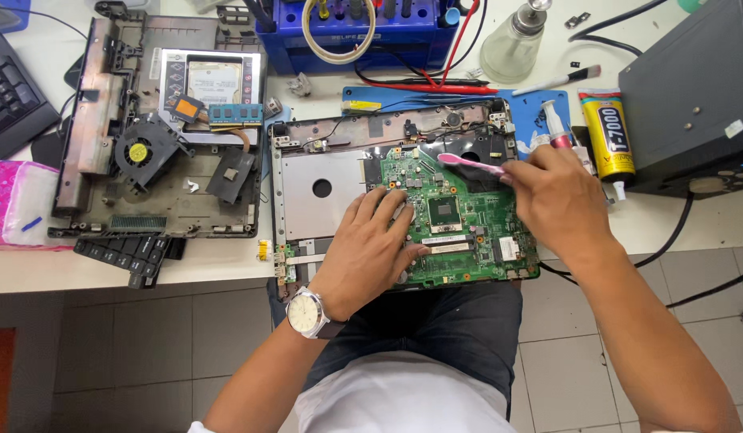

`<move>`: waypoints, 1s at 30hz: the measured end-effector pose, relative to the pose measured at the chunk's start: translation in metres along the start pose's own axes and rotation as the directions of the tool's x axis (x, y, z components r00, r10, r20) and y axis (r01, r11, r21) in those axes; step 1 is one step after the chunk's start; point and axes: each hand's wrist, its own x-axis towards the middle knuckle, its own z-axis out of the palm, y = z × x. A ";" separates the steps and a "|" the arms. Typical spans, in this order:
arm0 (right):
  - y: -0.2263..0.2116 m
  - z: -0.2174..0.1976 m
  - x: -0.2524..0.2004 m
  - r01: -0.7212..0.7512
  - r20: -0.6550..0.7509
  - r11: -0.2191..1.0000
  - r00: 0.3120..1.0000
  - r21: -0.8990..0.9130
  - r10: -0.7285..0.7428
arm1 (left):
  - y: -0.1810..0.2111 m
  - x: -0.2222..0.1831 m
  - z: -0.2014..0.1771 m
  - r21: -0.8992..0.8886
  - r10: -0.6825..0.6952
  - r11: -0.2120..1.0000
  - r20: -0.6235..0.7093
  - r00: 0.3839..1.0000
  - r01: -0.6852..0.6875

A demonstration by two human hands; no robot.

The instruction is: The person cleans a RAM module with an eraser, then brushes the laptop motherboard with a toothbrush. They connect multimeter probes to test points on the motherboard.

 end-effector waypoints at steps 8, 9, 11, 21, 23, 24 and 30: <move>0.002 -0.008 0.002 0.007 0.106 0.997 0.994 0.076 -0.015 | 0.001 -0.004 0.002 -0.022 -0.010 1.000 -0.011 1.000 0.009; 0.006 -0.010 0.004 -0.001 0.097 0.999 0.995 0.045 -0.003 | 0.001 -0.004 0.001 -0.041 -0.014 0.999 -0.011 1.000 0.014; -0.003 -0.011 0.003 0.003 0.076 0.994 0.997 0.105 -0.011 | -0.002 -0.003 0.001 -0.043 -0.009 0.999 -0.018 1.000 0.008; -0.063 0.000 0.047 0.067 0.057 0.990 0.996 0.121 -0.074 | -0.003 -0.002 0.000 -0.094 -0.018 0.995 -0.008 1.000 0.018; -0.055 -0.009 0.040 0.051 0.137 0.991 0.988 0.121 -0.067 | -0.004 -0.004 0.002 -0.106 -0.019 0.994 -0.006 1.000 0.019; -0.052 -0.013 0.039 0.037 0.213 0.992 0.975 0.120 -0.062 | -0.005 -0.005 0.003 -0.117 -0.021 0.993 -0.006 1.000 0.020; -0.044 -0.027 0.031 -0.066 0.267 0.989 0.963 0.130 0.029 | -0.004 -0.005 0.004 -0.093 -0.018 0.996 -0.017 1.000 0.017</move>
